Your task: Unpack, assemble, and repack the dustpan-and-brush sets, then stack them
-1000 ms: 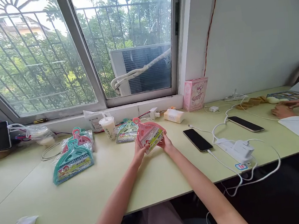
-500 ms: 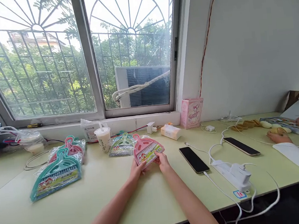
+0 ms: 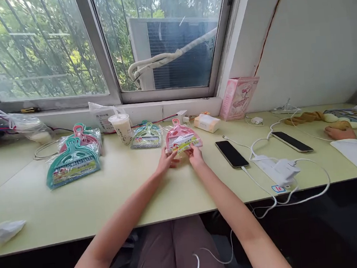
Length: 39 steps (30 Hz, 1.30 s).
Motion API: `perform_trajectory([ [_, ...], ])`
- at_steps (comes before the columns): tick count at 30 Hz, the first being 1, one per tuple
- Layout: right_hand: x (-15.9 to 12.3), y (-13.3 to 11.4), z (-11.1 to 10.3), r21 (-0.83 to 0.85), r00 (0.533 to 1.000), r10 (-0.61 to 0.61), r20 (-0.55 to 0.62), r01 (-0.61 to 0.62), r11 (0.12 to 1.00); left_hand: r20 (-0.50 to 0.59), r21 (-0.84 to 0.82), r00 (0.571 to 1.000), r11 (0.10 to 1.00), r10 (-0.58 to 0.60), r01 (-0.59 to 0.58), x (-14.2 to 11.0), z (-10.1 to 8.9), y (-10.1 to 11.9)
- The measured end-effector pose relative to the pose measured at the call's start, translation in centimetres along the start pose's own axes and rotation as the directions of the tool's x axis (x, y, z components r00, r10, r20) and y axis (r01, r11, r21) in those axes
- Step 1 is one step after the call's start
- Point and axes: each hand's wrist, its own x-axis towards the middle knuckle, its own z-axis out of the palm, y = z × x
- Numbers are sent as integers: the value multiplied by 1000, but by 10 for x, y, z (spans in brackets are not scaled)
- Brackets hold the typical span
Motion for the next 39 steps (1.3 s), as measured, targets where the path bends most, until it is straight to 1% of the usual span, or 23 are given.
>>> perform_trajectory([
  [4, -5, 15, 0, -56, 997, -68, 36, 70, 996, -97, -35, 994, 998, 52, -55, 6, -3, -7],
  [7, -12, 24, 3, -102, 995, -73, 74, 81, 991, -195, -57, 981, 998, 20, -32, 10, -8, -9],
  [10, -18, 27, 5, -102, 988, -61, 145, 77, 992, -283, -56, 959, 998, 12, -29, 12, -14, -9],
  [12, -22, 27, 6, -99, 983, -54, 177, 72, 992, -328, -52, 945, 999, -4, -13, 14, -16, -9],
  [14, -23, 28, 6, -99, 982, -52, 183, 71, 992, -359, -47, 933, 999, -17, 0, 15, -16, -9],
  [18, -20, 30, 4, -91, 984, -51, 171, 67, 994, -374, -56, 927, 998, 1, -23, 19, -13, -13],
  [25, -9, 32, 5, -95, 989, -59, 139, 72, 993, -326, -32, 945, 998, 34, -47, 21, -13, -16],
  [28, -9, 31, 4, -105, 986, -36, 162, 54, 993, -333, -19, 943, 999, 22, -30, 22, -15, -16],
  [30, -10, 29, 4, -112, 980, -26, 197, 48, 993, -348, -20, 937, 1000, 8, -16, 24, -15, -16],
  [34, -11, 27, 2, -148, 964, -27, 266, 68, 987, -366, -53, 930, 999, -13, -7, 28, -17, -19],
  [39, -9, 25, 0, -201, 969, -4, 249, 56, 978, -384, -81, 923, 996, -1, -33, 26, -16, -20],
])
